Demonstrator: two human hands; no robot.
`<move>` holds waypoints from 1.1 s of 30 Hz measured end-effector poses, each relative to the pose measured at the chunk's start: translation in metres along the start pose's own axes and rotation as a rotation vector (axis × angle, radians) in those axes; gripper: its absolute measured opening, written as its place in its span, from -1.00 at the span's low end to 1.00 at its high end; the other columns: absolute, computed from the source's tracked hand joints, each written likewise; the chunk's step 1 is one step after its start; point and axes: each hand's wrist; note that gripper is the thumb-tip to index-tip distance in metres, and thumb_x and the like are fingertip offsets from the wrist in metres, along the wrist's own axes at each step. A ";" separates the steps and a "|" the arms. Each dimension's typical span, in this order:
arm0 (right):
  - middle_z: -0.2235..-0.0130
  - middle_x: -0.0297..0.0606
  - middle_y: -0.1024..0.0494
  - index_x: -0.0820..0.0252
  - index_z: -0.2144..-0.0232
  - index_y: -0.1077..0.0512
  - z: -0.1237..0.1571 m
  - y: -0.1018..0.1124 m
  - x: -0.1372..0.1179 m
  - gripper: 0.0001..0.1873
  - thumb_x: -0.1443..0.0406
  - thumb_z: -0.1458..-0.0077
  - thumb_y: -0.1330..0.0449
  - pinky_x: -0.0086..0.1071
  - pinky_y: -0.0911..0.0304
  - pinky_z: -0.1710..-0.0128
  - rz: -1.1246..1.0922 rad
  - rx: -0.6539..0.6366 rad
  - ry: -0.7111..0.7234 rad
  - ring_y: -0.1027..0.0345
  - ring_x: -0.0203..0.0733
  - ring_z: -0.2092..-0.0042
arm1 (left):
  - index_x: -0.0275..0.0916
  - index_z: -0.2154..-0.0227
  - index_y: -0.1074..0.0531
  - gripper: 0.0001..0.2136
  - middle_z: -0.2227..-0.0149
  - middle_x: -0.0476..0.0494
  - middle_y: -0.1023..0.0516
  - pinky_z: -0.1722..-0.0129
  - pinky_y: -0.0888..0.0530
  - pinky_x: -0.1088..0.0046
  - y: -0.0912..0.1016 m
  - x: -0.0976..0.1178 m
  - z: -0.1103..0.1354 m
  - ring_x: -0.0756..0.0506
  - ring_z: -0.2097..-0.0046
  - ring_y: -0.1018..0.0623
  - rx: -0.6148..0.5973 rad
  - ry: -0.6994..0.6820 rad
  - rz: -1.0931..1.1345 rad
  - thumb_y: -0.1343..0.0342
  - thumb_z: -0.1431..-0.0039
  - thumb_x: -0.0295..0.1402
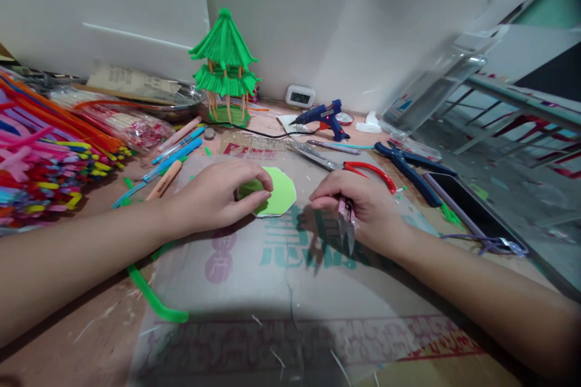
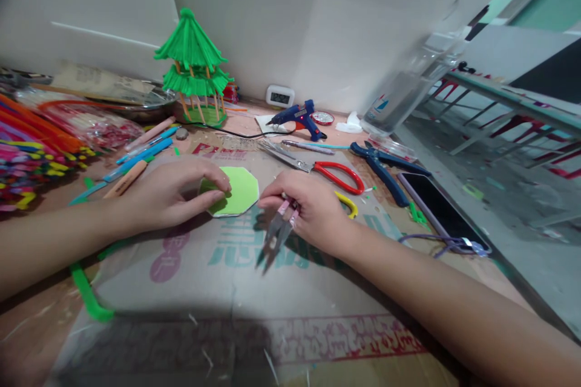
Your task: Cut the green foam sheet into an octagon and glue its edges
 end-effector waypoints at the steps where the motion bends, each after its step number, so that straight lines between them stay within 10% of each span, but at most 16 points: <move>1: 0.36 -0.28 -0.58 0.14 0.33 -0.44 0.000 0.000 0.000 -0.88 0.26 -0.27 -0.15 -0.41 -0.30 0.31 -0.002 -0.026 0.025 -0.45 -0.27 0.31 | -0.21 0.20 -0.43 -0.89 0.21 -0.08 -0.58 0.10 -0.44 0.32 0.000 0.000 0.000 -0.10 0.15 -0.55 -0.007 -0.010 -0.030 -0.05 -0.25 -0.36; 10: 0.11 -0.17 -0.64 0.16 0.17 -0.41 0.004 -0.012 0.005 -0.86 0.31 -0.32 -0.05 -0.41 -0.34 0.24 -0.070 -0.247 0.074 -0.51 -0.25 0.18 | -0.20 0.14 -0.39 -0.84 0.15 -0.09 -0.56 0.07 -0.42 0.30 -0.005 -0.008 -0.001 -0.12 0.08 -0.53 -0.061 0.039 -0.087 -0.04 -0.23 -0.42; 20: 0.22 -0.24 -0.42 0.12 0.17 -0.37 0.003 -0.010 0.008 -0.83 0.42 -0.19 -0.15 -0.36 -0.30 0.27 -0.035 0.000 0.097 -0.35 -0.24 0.21 | -0.19 0.13 -0.40 -0.83 0.14 -0.09 -0.55 0.05 -0.42 0.30 -0.004 -0.007 -0.001 -0.11 0.07 -0.52 -0.074 0.041 -0.095 -0.04 -0.23 -0.42; 28: 0.54 -0.44 -0.38 0.17 0.45 -0.35 -0.013 0.006 -0.024 -0.83 0.30 -0.02 -0.31 -0.50 -0.14 0.59 -0.503 0.068 -0.539 -0.19 -0.40 0.56 | -0.19 0.16 -0.43 -0.83 0.15 -0.12 -0.59 -0.02 -0.37 0.27 0.005 0.012 -0.003 -0.14 0.04 -0.52 0.067 -0.080 -0.149 -0.11 -0.29 -0.23; 33: 0.37 -0.28 -0.60 0.18 0.32 -0.42 -0.011 0.003 -0.039 -0.80 0.16 -0.16 -0.23 -0.49 -0.19 0.62 -0.835 0.018 -0.620 -0.16 -0.44 0.61 | -0.20 0.20 -0.48 -0.75 0.18 -0.10 -0.61 0.00 -0.36 0.28 0.018 0.039 -0.004 -0.16 0.04 -0.52 0.083 -0.106 -0.145 -0.21 -0.19 -0.13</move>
Point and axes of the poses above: each hand's wrist, its own z-axis away from the middle knuckle, its own y-axis out of the back of the hand, x = y × z
